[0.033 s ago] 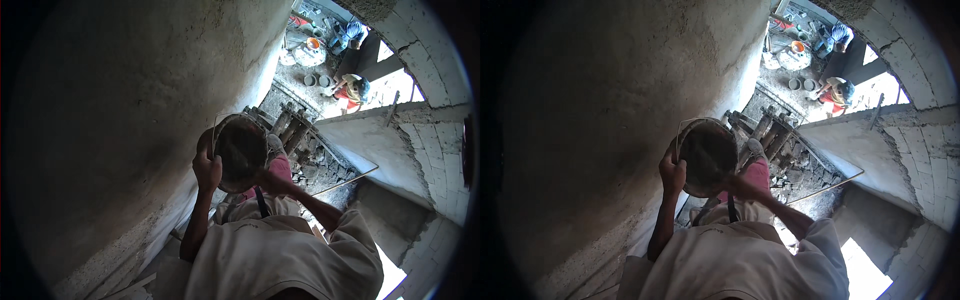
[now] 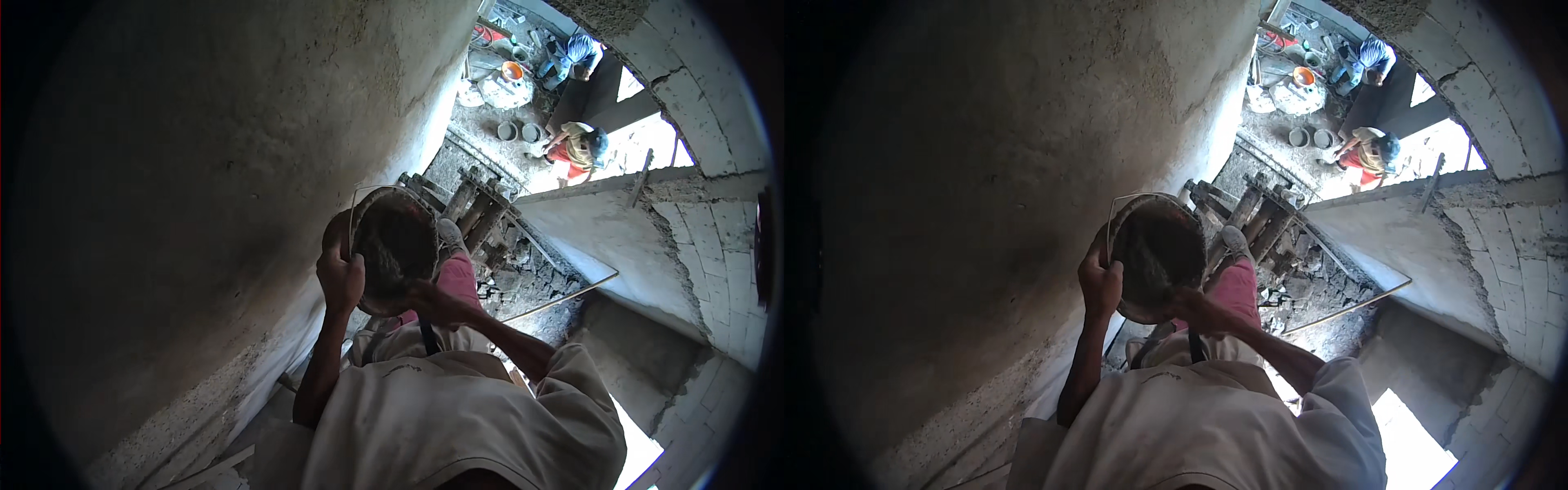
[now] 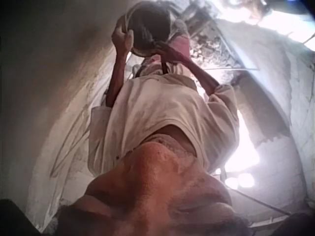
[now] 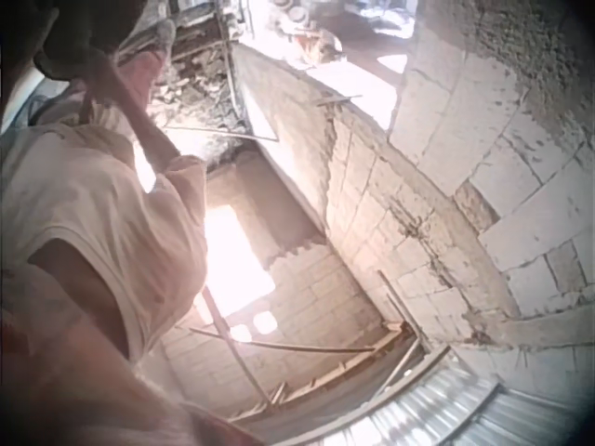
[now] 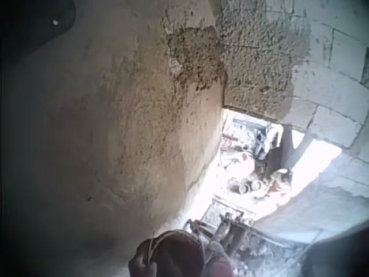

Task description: The person applies plaster to a wall using a trowel, repeatedly taking material from a bucket and smoothing it onto the surface.

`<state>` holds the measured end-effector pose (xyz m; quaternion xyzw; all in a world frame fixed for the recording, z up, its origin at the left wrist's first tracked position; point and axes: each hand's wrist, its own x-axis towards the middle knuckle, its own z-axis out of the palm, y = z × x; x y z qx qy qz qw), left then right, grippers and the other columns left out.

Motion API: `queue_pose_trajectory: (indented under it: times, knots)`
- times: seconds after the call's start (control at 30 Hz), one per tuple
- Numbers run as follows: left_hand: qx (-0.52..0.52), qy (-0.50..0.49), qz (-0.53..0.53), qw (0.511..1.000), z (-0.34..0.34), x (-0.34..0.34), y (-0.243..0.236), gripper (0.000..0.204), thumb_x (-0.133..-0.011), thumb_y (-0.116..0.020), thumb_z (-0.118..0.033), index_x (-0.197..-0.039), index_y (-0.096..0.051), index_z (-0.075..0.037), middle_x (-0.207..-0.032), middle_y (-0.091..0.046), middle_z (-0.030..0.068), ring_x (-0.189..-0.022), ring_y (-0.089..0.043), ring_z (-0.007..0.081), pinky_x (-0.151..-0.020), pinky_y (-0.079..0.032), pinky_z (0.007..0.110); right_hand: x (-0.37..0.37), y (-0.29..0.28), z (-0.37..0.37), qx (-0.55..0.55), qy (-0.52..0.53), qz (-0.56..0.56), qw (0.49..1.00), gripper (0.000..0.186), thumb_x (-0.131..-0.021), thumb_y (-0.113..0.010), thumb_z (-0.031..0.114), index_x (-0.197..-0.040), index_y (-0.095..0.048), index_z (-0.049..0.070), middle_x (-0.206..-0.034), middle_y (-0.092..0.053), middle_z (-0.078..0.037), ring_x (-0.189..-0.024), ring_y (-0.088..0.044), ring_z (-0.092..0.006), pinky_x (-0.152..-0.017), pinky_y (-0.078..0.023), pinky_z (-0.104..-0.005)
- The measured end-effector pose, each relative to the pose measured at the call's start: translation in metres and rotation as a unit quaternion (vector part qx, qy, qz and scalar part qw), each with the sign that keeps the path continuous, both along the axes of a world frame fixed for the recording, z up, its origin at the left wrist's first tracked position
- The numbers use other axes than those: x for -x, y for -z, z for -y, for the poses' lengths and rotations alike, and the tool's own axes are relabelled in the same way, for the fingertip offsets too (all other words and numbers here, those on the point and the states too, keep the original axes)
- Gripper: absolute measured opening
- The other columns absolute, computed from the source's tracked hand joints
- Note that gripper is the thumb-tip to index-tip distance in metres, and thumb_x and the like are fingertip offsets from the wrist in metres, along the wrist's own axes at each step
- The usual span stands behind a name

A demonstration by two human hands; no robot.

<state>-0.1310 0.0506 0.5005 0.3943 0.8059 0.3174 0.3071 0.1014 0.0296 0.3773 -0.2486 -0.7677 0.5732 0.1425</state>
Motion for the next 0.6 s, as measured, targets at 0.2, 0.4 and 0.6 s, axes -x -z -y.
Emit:
queue_pose_trajectory:
  times: [0.2, 0.4, 0.6]
  knots:
    - [-0.078, 0.001, 0.029, 0.997, 0.024, 0.021, -0.001, 0.051, -0.07, -0.049, 0.0, -0.12, -0.061, 0.001, -0.103, -0.069, 0.0198, -0.093, -0.068, 0.0308, -0.087, -0.049, 0.038, 0.011, -0.057, 0.016, 0.222, 0.051, 0.107, 0.968, 0.036, -0.099, -0.053, 0.031, -0.12, -0.052, 0.001, -0.082, -0.06, -0.008, -0.068, -0.059, -0.0164, -0.06, -0.048, -0.0321]
    - [-0.106, -0.025, 0.071, 0.991, 0.027, 0.009, 0.013, 0.05, -0.069, -0.049, 0.0, -0.118, -0.061, 0.002, -0.107, -0.069, 0.0198, -0.1, -0.066, 0.0312, -0.091, -0.048, 0.039, -0.01, -0.045, 0.025, 0.393, 0.081, 0.019, 0.916, 0.041, -0.101, -0.046, 0.042, -0.119, -0.052, 0.005, -0.078, -0.059, -0.002, -0.054, -0.054, -0.0102, -0.044, -0.043, -0.0271]
    - [-0.064, -0.034, 0.028, 0.997, 0.011, 0.021, 0.043, 0.045, -0.068, -0.053, -0.006, -0.109, -0.065, 0.004, -0.102, -0.069, 0.0221, -0.1, -0.066, 0.0364, -0.092, -0.047, 0.043, -0.004, 0.008, 0.018, 0.6, 0.111, -0.087, 0.787, 0.042, -0.1, -0.045, 0.052, -0.125, -0.052, 0.019, -0.07, -0.051, 0.005, -0.051, -0.047, -0.0067, -0.042, -0.039, -0.0256]
